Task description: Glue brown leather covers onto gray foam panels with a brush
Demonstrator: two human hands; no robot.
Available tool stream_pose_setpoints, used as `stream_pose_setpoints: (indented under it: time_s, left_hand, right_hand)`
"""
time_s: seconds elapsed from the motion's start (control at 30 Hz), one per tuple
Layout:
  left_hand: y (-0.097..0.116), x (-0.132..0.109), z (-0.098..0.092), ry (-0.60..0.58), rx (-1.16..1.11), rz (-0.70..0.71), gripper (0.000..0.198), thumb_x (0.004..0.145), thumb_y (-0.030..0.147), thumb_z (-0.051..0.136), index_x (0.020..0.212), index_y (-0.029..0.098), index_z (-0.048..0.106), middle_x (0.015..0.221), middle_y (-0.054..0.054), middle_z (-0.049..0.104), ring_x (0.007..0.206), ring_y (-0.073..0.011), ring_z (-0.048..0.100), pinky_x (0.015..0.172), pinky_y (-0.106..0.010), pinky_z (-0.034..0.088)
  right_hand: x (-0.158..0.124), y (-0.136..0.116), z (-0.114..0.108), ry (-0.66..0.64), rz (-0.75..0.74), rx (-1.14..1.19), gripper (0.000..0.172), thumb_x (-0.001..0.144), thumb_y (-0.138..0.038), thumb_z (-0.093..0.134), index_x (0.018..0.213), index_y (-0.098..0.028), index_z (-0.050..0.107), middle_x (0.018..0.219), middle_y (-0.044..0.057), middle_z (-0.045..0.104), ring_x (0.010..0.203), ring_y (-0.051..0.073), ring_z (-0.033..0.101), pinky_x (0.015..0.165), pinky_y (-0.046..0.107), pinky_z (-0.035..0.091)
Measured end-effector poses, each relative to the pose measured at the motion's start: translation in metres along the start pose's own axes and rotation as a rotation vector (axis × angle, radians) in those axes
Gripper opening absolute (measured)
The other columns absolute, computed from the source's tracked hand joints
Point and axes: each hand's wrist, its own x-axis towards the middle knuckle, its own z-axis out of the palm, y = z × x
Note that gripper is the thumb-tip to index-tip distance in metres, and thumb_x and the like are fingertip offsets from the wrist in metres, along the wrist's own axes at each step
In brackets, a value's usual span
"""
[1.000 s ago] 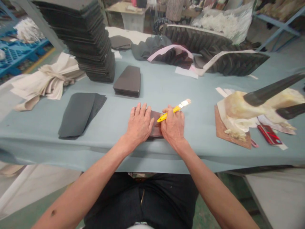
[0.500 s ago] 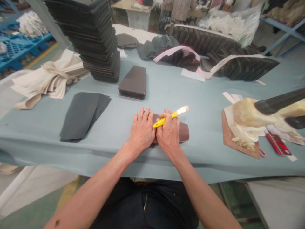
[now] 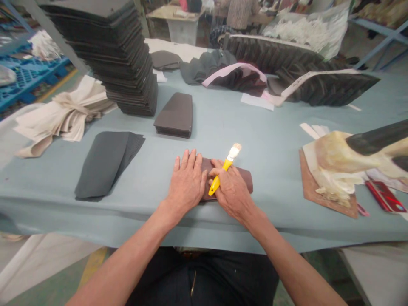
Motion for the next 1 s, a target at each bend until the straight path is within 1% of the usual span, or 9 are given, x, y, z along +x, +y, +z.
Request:
stream_pose_setpoints:
  time_s: [0.17, 0.33, 0.43, 0.5, 0.57, 0.67, 0.73, 0.8, 1.0]
  left_hand:
    - [0.000, 0.001, -0.004, -0.027, 0.008, -0.008, 0.061, 0.115, 0.037, 0.036, 0.167, 0.005, 0.045, 0.177, -0.022, 0.040, 0.168, -0.0403, 0.034, 0.135, -0.063, 0.034]
    - [0.000, 0.001, -0.005, -0.051, 0.041, -0.006, 0.063, 0.116, 0.040, 0.037, 0.168, 0.005, 0.044, 0.178, -0.022, 0.038, 0.168, -0.0419, 0.033, 0.135, -0.065, 0.033]
    - [0.000, 0.002, -0.006, -0.045, 0.074, 0.039, 0.064, 0.115, 0.040, 0.040, 0.168, 0.004, 0.043, 0.179, -0.022, 0.034, 0.169, -0.0431, 0.030, 0.136, -0.067, 0.031]
    - [-0.001, 0.005, -0.009, -0.039, 0.089, 0.136, 0.062, 0.115, 0.037, 0.041, 0.169, 0.006, 0.042, 0.180, -0.021, 0.034, 0.170, -0.0421, 0.028, 0.137, -0.066, 0.028]
    - [-0.004, 0.011, -0.012, -0.057, 0.087, 0.288, 0.058, 0.116, 0.032, 0.038, 0.169, 0.009, 0.044, 0.179, -0.018, 0.037, 0.171, -0.0384, 0.027, 0.139, -0.062, 0.026]
    - [-0.011, 0.018, -0.016, -0.148, 0.060, 0.491, 0.057, 0.117, 0.030, 0.031, 0.169, 0.011, 0.044, 0.178, -0.015, 0.042, 0.170, -0.0329, 0.029, 0.140, -0.054, 0.027]
    - [-0.016, 0.021, -0.017, -0.202, 0.042, 0.547, 0.059, 0.118, 0.035, 0.028, 0.170, 0.010, 0.040, 0.179, -0.015, 0.040, 0.170, -0.0320, 0.030, 0.140, -0.051, 0.028]
    - [-0.020, 0.020, -0.015, -0.212, 0.024, 0.524, 0.063, 0.118, 0.041, 0.028, 0.172, 0.009, 0.037, 0.180, -0.016, 0.036, 0.170, -0.0326, 0.030, 0.140, -0.050, 0.028]
    - [-0.020, 0.011, -0.007, -0.140, -0.023, 0.280, 0.077, 0.113, 0.057, 0.041, 0.170, 0.005, 0.038, 0.179, -0.022, 0.036, 0.169, -0.0392, 0.032, 0.139, -0.058, 0.028]
  right_hand:
    - [-0.003, 0.007, -0.002, -0.036, 0.080, -0.017, 0.019, 0.107, -0.024, 0.053, 0.124, -0.018, 0.060, 0.161, 0.024, 0.057, 0.148, 0.037, 0.058, 0.118, 0.056, 0.049]
    - [-0.006, 0.011, -0.006, -0.029, 0.171, -0.041, 0.023, 0.107, -0.025, 0.053, 0.127, -0.018, 0.061, 0.161, 0.025, 0.057, 0.141, 0.041, 0.061, 0.112, 0.058, 0.050]
    - [-0.007, 0.012, -0.006, -0.041, 0.196, -0.071, 0.024, 0.105, -0.024, 0.053, 0.126, -0.018, 0.062, 0.162, 0.024, 0.057, 0.139, 0.041, 0.061, 0.111, 0.058, 0.050]
    - [-0.007, 0.011, -0.005, -0.055, 0.203, -0.096, 0.024, 0.104, -0.024, 0.053, 0.126, -0.019, 0.062, 0.162, 0.023, 0.057, 0.140, 0.040, 0.060, 0.110, 0.057, 0.050]
    - [-0.007, 0.010, -0.005, -0.057, 0.209, -0.110, 0.027, 0.103, -0.022, 0.051, 0.129, -0.019, 0.061, 0.162, 0.022, 0.057, 0.140, 0.039, 0.059, 0.111, 0.056, 0.050]
    - [-0.007, 0.009, -0.005, -0.037, 0.206, -0.124, 0.033, 0.102, -0.019, 0.051, 0.133, -0.019, 0.060, 0.162, 0.021, 0.058, 0.138, 0.038, 0.061, 0.110, 0.054, 0.050]
    - [-0.007, 0.008, -0.005, -0.018, 0.193, -0.134, 0.033, 0.101, -0.018, 0.052, 0.133, -0.019, 0.059, 0.162, 0.020, 0.058, 0.139, 0.037, 0.061, 0.110, 0.053, 0.050]
    - [-0.007, 0.008, -0.005, 0.000, 0.175, -0.141, 0.030, 0.100, -0.018, 0.053, 0.130, -0.019, 0.059, 0.160, 0.021, 0.060, 0.140, 0.037, 0.061, 0.110, 0.052, 0.050]
    - [-0.005, 0.006, -0.010, 0.002, 0.159, -0.126, 0.025, 0.099, -0.018, 0.058, 0.124, -0.020, 0.058, 0.155, 0.022, 0.063, 0.141, 0.036, 0.062, 0.111, 0.051, 0.050]
